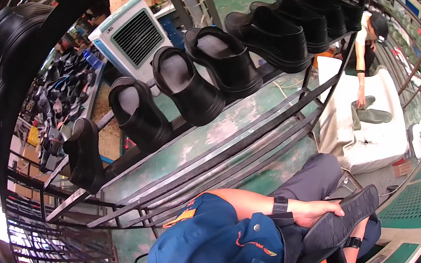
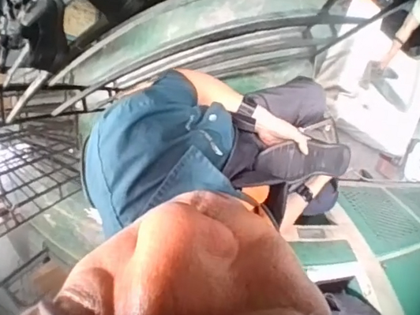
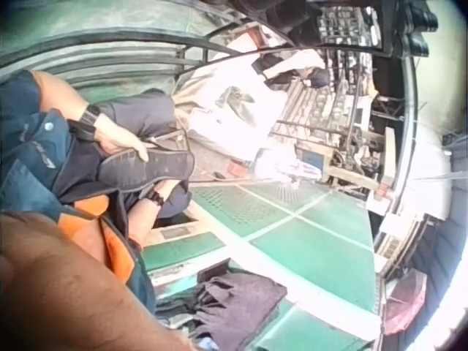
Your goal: Inspecting shoes and placing them onto a storage rack.
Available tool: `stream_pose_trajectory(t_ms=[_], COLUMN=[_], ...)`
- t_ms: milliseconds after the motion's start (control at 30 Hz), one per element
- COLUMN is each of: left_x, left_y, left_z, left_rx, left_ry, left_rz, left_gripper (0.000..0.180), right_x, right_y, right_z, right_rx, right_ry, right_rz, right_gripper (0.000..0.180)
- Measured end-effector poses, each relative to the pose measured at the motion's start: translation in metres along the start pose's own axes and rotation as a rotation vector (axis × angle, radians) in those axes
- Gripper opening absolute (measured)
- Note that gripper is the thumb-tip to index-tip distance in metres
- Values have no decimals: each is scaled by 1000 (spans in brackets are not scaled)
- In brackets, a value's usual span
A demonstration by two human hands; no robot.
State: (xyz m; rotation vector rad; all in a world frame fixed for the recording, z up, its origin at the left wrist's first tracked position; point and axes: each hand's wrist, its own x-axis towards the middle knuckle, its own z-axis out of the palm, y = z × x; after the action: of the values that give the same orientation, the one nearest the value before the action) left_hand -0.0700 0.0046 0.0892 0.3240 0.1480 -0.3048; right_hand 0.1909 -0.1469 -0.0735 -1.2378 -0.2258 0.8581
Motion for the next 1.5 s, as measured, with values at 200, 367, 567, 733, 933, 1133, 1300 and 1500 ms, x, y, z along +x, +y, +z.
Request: stream_pose_trajectory(t_ms=[200, 367, 567, 733, 933, 1133, 1300, 1500], left_x=[-27, -62, -104, -119, -112, -105, -74, -43], left_y=[36, 61, 53, 33, 31, 55, 106, 71], left_z=[46, -3, -44, -39, -32, -5, 14, 34], left_rx=[447, 128, 310, 393, 395, 864, 2206, 1637], left_ry=[-38, -103, 329, 415, 395, 338, 56, 190], left_rz=[194, 505, 795, 804, 759, 757, 770, 766], left_gripper=[91, 77, 89, 95, 97, 120, 99, 120], right_x=[-76, -120, -120, -23, 77, -36, -78, -77], right_y=[-16, -35, -30, -103, -120, -64, -84, -95], right_z=[-19, 46, 101, 116, 148, 177, 160, 194], right_rx=[52, 341, 579, 557, 594, -79, 555, 211], right_ry=[140, -410, -436, -301, 79, -563, -636, -287], right_rz=[30, 308, 297, 182, -2, 379, 592, -119], right_gripper=[44, 79, 73, 63, 40, 45, 44, 63])
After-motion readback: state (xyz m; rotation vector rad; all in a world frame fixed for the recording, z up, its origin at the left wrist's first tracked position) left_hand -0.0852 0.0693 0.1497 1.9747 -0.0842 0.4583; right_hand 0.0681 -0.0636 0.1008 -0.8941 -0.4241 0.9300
